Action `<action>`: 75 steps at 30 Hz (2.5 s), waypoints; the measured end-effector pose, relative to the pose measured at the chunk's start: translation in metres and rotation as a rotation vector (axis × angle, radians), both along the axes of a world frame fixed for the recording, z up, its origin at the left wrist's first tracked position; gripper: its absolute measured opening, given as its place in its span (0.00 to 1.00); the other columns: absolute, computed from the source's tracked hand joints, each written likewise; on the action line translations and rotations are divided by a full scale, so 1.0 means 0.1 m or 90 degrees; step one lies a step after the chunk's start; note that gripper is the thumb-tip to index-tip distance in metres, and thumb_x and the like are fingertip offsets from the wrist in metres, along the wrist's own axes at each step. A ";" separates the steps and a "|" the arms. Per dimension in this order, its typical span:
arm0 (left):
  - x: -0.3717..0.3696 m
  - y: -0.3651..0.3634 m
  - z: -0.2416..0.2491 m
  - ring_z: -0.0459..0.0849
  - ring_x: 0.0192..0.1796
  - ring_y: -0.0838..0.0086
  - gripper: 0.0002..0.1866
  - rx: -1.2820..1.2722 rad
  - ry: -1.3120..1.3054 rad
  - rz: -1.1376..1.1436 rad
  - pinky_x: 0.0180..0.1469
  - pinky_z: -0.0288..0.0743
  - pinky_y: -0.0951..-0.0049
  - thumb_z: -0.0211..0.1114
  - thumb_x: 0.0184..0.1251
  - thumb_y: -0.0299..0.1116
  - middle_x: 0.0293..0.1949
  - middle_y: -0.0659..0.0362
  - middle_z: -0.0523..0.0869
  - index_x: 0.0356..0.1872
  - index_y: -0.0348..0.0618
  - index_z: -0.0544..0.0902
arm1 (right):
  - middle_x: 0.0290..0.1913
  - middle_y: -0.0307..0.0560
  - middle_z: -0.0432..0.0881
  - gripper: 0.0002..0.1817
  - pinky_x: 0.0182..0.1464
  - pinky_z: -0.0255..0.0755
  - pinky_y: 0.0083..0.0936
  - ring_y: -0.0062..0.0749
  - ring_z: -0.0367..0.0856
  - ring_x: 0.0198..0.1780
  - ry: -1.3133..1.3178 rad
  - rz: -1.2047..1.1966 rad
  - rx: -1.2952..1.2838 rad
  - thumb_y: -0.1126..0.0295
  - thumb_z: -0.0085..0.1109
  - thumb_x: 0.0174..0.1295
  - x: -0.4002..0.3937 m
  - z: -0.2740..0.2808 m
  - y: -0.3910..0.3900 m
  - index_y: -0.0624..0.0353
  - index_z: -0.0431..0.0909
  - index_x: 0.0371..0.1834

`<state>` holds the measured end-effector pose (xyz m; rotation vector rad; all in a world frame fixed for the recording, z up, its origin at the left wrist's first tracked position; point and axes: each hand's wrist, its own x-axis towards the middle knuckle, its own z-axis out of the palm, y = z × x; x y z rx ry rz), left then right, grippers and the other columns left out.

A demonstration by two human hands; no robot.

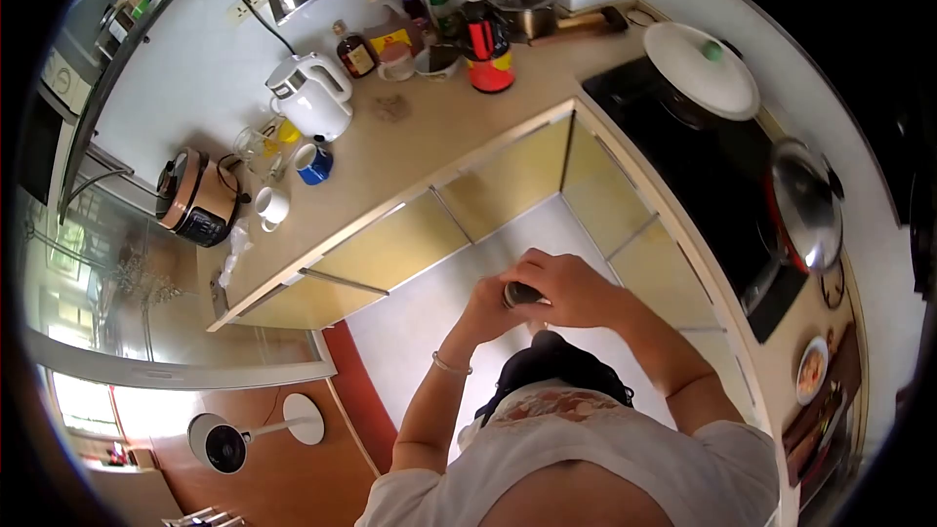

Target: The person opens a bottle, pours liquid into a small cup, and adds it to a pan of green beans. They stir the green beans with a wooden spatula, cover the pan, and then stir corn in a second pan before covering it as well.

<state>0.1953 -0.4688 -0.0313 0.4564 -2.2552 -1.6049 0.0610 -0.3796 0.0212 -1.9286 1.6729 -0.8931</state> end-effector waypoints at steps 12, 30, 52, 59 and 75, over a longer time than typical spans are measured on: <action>-0.75 -1.25 0.12 0.78 0.30 0.72 0.20 -0.042 0.011 0.274 0.33 0.71 0.77 0.68 0.39 0.25 0.28 0.56 0.79 0.36 0.37 0.70 | 0.41 0.51 0.70 0.26 0.36 0.69 0.33 0.44 0.73 0.37 -0.049 0.041 -0.048 0.66 0.60 0.45 -0.75 -0.10 -1.55 0.58 0.64 0.49; -2.25 -4.51 0.18 0.72 0.42 0.78 0.21 -0.073 0.188 0.234 0.36 0.70 0.81 0.66 0.43 0.24 0.40 0.59 0.73 0.42 0.36 0.70 | 0.62 0.52 0.51 0.59 0.59 0.52 0.35 0.43 0.52 0.62 -0.262 -0.505 -0.038 0.66 0.71 0.33 -2.25 -1.24 -3.20 0.57 0.34 0.64; -4.06 -5.21 0.00 0.79 0.34 0.65 0.27 -0.121 0.223 0.183 0.39 0.71 0.71 0.64 0.36 0.27 0.32 0.53 0.78 0.44 0.41 0.68 | 0.52 0.51 0.61 0.46 0.49 0.66 0.34 0.40 0.63 0.54 -0.226 -0.742 -0.074 0.62 0.70 0.35 -1.68 -1.27 -3.64 0.60 0.48 0.56; -3.99 -5.33 0.13 0.78 0.36 0.58 0.23 -0.339 0.093 0.132 0.39 0.70 0.66 0.63 0.37 0.31 0.32 0.51 0.78 0.40 0.43 0.68 | 0.55 0.54 0.59 0.51 0.52 0.62 0.36 0.44 0.60 0.57 -0.265 -0.665 -0.060 0.60 0.70 0.34 -1.79 -1.32 -3.53 0.59 0.45 0.59; -3.94 -5.67 -0.90 0.74 0.38 0.58 0.24 -0.389 0.006 -0.079 0.41 0.68 0.66 0.70 0.30 0.34 0.32 0.51 0.75 0.34 0.40 0.72 | 0.53 0.51 0.61 0.48 0.53 0.59 0.36 0.43 0.61 0.54 -0.243 -0.747 -0.006 0.56 0.69 0.33 -1.58 -1.42 -3.64 0.59 0.52 0.57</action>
